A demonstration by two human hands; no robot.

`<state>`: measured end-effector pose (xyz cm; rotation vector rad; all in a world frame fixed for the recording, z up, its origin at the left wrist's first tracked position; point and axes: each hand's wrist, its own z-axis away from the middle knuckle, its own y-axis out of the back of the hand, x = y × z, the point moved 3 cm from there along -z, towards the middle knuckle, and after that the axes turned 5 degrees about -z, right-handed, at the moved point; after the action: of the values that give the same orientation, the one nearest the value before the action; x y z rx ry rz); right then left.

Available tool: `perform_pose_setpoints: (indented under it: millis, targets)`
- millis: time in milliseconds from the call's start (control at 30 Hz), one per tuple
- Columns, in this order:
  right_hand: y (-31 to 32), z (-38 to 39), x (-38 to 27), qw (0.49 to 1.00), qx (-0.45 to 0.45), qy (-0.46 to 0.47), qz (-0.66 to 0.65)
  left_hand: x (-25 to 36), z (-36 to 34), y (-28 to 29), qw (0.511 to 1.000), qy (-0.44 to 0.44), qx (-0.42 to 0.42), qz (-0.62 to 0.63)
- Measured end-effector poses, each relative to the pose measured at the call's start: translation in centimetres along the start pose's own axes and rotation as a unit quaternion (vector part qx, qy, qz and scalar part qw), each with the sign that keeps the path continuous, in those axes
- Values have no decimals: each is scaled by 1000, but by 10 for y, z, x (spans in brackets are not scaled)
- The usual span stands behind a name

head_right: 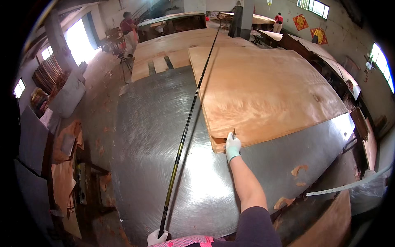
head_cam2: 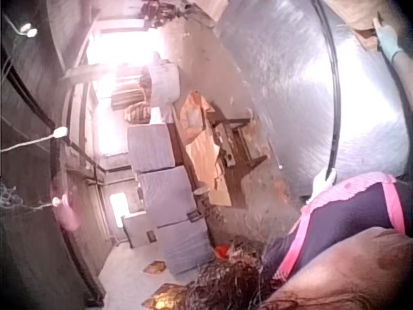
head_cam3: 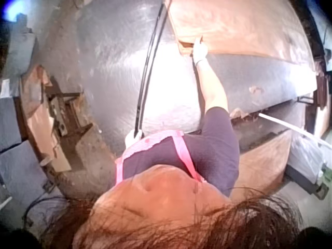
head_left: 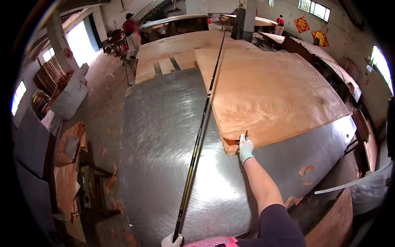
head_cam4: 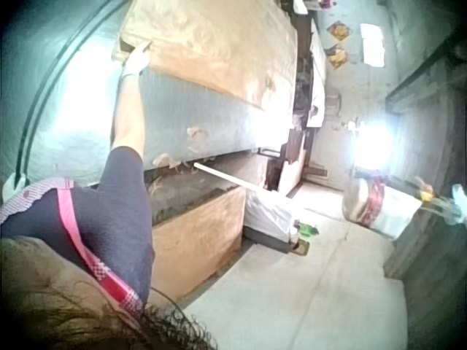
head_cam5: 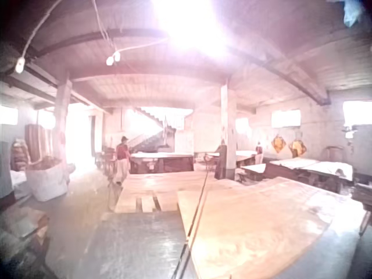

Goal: The person measures, marks, and cuts thin wood veneer sheets on a large workshop table using a measuring tape and a hand cutter, then moves the sheets to a different stack.

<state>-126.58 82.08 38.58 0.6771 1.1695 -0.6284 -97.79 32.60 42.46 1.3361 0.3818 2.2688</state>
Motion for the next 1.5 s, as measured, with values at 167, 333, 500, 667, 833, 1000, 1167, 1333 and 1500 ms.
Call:
perform_pose_setpoints:
  millis: [167,333,500,667,833,1000,1167,1333,1500]
  targets:
    - [-14,6,-15,973,1,-103,-208,17,-2,0,999,6,-43,-2]
    - [-4,63,-96,954,-8,-19,-299,-34,-5,23,1000,1,4,17]
    - [116,177,-38,973,-26,-3,-228,-71,-50,33,986,-118,28,-113]
    - [185,313,93,987,-19,-121,-101,-37,-70,50,971,-192,-50,-132]
    - [169,447,142,984,-74,-163,5,-12,-56,76,960,-28,-258,100]
    - [116,554,186,955,-215,-203,3,-64,-56,107,955,-70,-289,-2]
    - [50,631,206,909,-318,-268,-46,-99,-36,168,943,-224,-219,-115]
    - [-6,676,196,875,-417,-248,-10,-190,-33,240,856,-352,-64,-373]
    - [-47,722,210,824,-497,-271,-19,-200,13,288,924,-170,25,-341]
